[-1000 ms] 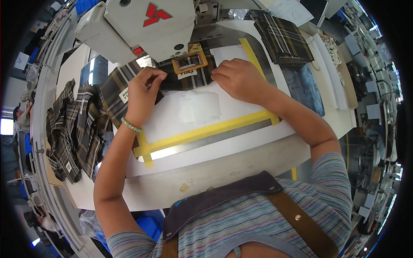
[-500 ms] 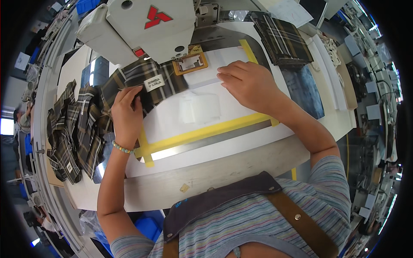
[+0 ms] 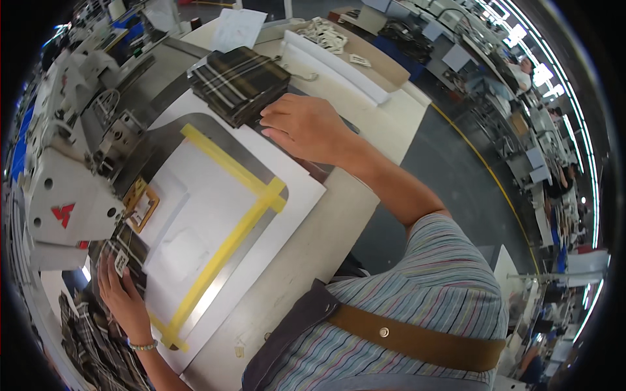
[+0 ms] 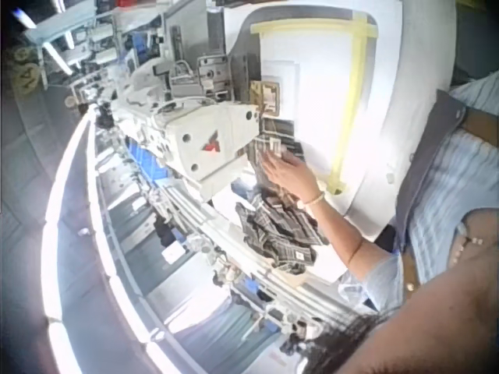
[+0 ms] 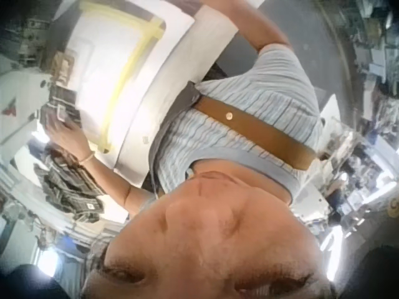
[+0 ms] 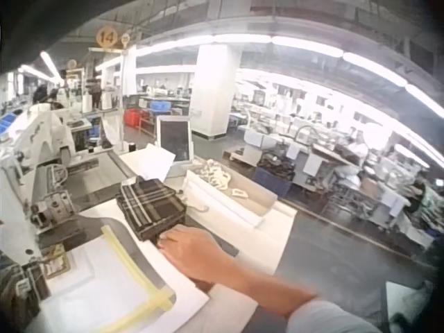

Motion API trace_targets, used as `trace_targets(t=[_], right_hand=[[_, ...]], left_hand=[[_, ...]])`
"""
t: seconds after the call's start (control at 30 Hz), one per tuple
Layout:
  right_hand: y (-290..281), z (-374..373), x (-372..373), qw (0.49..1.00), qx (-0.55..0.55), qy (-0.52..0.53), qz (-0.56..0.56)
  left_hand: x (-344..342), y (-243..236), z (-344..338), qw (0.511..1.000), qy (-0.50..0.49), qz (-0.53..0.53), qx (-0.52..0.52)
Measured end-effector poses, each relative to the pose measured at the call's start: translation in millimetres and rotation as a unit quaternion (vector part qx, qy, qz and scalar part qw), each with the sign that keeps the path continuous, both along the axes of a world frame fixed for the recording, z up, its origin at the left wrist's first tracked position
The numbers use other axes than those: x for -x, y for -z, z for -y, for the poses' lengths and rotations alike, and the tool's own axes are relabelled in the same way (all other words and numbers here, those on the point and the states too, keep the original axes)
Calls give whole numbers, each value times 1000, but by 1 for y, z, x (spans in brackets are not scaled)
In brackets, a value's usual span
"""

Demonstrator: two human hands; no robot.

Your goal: The person is sewing brand labels onto plaid fabric pieces using an industrial sewing machine. They repeatedly pick up a fabric piece, place a label on it, and guide it through the machine to stitch the label in place. The finished pieces are stacked on the table.

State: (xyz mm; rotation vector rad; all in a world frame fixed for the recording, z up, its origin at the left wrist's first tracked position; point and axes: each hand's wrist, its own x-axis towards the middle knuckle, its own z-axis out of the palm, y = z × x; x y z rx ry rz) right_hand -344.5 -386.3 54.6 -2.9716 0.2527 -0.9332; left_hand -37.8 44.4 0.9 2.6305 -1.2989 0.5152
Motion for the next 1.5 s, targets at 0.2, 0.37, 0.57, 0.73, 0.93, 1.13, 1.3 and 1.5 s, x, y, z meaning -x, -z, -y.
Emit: trace_targets(t=[0.2, 0.37, 0.57, 0.73, 0.93, 1.13, 1.3, 1.5], right_hand=[[-16, 63, 84, 980, -21, 187, 59], [-33, 165, 110, 942, -170, 274, 95], [-15, 326, 86, 897, -300, 324, -14], [-12, 394, 65, 921, -127, 357, -92], [-50, 349, -22, 953, -159, 196, -170], [-52, 358, -36, 919, -183, 110, -331], [-26, 354, -31, 946, -47, 56, -317], [-35, 340, -34, 944, -53, 77, -317]], left_hand=[[-32, 35, -5, 996, -12, -50, -66], [-39, 31, -14, 994, -31, -76, -69], [-41, 35, -32, 994, -58, -96, -12], [-40, 36, -20, 989, -99, -106, -32], [-40, 28, -41, 993, -86, -79, -13], [-45, 33, -39, 993, -51, -102, 30], [-40, 30, -32, 990, -43, -121, 59], [-38, 29, -38, 989, -52, -122, 63]])
